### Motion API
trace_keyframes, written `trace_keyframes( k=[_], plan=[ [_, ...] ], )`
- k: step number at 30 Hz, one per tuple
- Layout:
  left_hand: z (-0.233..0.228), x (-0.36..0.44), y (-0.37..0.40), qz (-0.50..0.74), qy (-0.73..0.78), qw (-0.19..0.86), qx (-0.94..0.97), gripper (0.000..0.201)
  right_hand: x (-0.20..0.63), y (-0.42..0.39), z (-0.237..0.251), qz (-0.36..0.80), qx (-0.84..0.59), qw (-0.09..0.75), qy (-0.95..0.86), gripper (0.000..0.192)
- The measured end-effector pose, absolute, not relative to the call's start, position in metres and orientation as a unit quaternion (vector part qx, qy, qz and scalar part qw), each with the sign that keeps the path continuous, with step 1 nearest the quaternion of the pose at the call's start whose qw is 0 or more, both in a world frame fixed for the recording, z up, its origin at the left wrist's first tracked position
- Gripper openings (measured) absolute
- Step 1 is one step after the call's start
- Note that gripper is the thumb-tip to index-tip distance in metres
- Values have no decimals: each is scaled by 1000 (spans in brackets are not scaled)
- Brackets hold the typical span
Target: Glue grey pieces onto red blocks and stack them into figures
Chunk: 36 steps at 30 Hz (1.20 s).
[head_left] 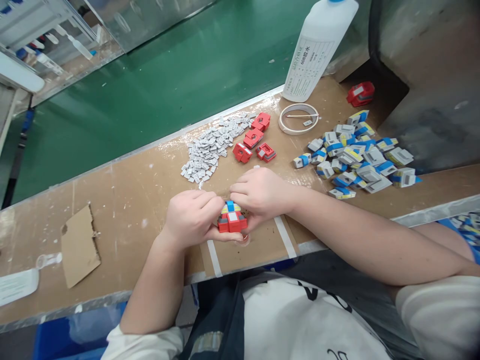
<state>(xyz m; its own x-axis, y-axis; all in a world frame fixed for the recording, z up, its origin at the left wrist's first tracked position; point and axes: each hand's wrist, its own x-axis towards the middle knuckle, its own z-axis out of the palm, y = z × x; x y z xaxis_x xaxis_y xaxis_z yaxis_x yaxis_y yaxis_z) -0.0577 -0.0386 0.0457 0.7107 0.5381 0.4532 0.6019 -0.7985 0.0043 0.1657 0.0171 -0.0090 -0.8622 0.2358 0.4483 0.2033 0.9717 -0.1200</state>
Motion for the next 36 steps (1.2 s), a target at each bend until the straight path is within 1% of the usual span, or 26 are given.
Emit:
trace_keyframes(
  k=[4,9,12,15,17,19,20,24,27,32,36],
  plan=[
    [45,-58,-39,-223,-313,74,-920,67,166,17,-10,32,-113,249,-961,56],
    [44,-59,-39,-220,-316,77,-920,66,166,18,-10,39,-120,231,-965,59],
    [41,-62,-37,-225,-327,102,-912,63,167,21,-10,43,-135,253,-957,56],
    [34,-65,-34,-235,-371,139,-888,58,167,26,-11,56,-190,286,-938,49],
    [28,-65,-31,-236,-395,142,-877,65,166,29,-14,63,-228,292,-927,46],
    [22,-65,-30,-227,-388,127,-884,74,165,31,-16,69,-247,282,-925,47],
    [20,-64,-29,-220,-380,116,-891,75,164,31,-18,72,-253,274,-925,49],
    [14,-61,-30,-208,-389,69,-895,73,163,31,-21,98,-267,263,-922,50],
    [12,-63,-30,-224,-400,43,-888,70,163,31,-22,139,-261,266,-917,46],
    [10,-70,-28,-245,-413,42,-876,55,164,31,-22,199,-249,286,-903,37],
    [12,-73,-28,-277,-419,26,-864,48,165,29,-19,224,-263,301,-889,34]
  ],
)
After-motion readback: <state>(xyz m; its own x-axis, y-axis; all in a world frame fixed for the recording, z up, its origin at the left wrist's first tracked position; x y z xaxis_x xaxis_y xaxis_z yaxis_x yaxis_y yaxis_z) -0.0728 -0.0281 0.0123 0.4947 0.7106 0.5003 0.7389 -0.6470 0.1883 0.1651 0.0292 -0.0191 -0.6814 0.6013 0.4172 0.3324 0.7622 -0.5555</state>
